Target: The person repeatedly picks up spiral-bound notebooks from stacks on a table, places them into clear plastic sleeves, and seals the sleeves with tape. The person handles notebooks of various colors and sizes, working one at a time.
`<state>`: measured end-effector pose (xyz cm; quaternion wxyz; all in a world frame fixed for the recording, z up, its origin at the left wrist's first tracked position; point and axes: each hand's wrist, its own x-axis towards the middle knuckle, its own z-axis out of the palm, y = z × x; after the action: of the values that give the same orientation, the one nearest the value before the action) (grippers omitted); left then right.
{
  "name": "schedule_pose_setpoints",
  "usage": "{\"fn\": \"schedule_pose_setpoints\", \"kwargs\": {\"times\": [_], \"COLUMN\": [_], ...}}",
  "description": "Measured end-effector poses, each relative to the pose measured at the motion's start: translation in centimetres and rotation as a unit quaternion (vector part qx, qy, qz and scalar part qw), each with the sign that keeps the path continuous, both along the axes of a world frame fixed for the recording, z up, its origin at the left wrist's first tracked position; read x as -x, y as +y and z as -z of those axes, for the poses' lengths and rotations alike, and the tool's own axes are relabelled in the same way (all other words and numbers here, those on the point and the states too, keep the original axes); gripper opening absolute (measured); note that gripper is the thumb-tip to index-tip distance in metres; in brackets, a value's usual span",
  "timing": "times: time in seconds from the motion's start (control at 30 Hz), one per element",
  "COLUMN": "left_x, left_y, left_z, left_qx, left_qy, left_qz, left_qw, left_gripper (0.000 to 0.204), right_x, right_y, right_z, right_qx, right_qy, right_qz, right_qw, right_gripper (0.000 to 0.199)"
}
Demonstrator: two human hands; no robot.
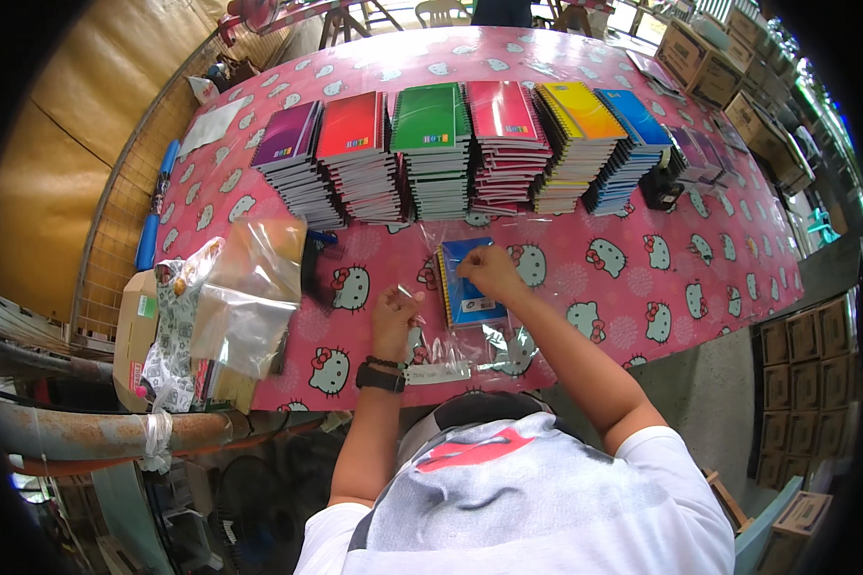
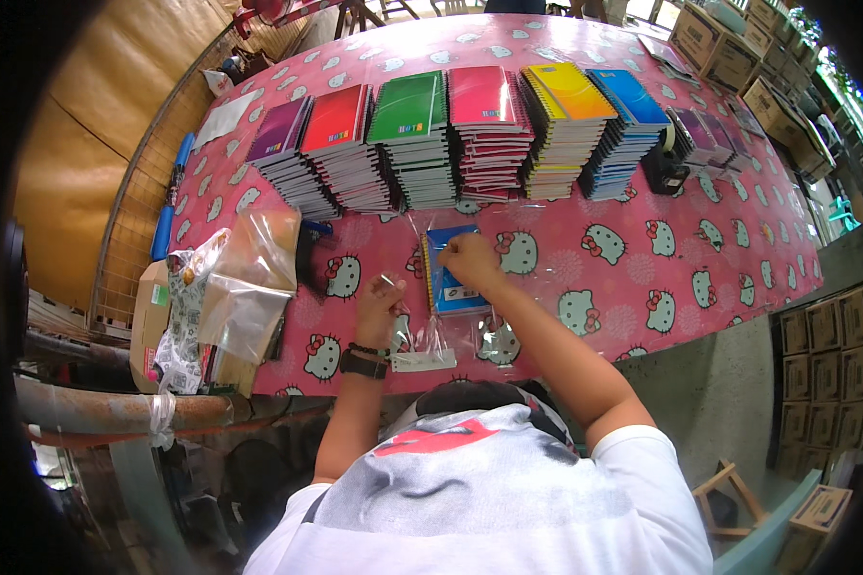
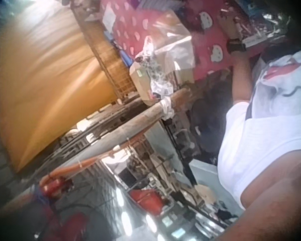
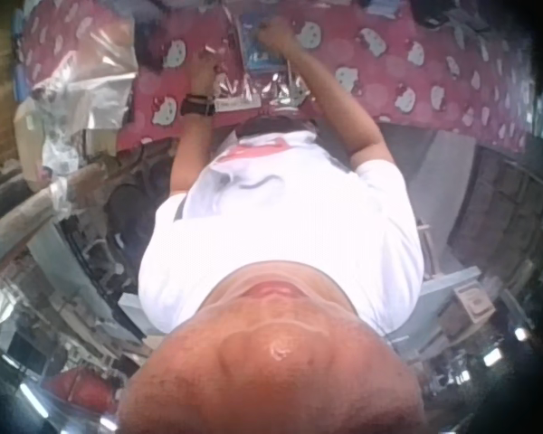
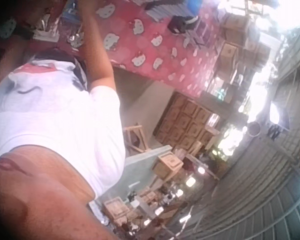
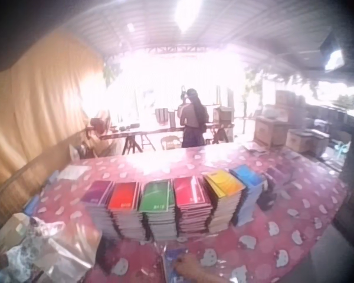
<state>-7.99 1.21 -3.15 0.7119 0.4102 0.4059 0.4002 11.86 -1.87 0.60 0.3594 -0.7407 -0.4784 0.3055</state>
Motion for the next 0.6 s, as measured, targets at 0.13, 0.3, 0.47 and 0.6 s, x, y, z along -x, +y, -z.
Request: {"fn": "schedule_pose_setpoints", "kwargs": {"times": [0.13,0.3,0.47,0.6], "left_x": [-1.2,-4.2,-0.6,0.5], "left_y": [-0.5,-0.5,1.0,0.7], "left_z": [-1.6,-1.4,0.4,-1.3], "left_qx": [-0.033,-0.252,-0.129,-0.052], "left_qy": [0.072,0.14,0.043,0.033], "left_qz": [0.043,0.035,0.01,0.022], "left_qw": [0.996,0.957,0.991,0.998], "left_gripper": [0.039,0.046,0.053,0.052], "right_x": [-0.6,0.1,-0.2,0.5], "right_y": [-0.3,0.0,-0.2,0.1], "right_z": [-0.3,-0.9,-0.7,-1.0], "right_qx": [0.0,0.024,0.025,0.012], "right_qy": [0.06,0.023,0.037,0.021], "right_qz": [-0.018,-0.045,-0.024,-0.029], "right_qw": [0.998,0.998,0.999,0.999], "right_gripper": [0.026,0.031,0.037,0.038]}}
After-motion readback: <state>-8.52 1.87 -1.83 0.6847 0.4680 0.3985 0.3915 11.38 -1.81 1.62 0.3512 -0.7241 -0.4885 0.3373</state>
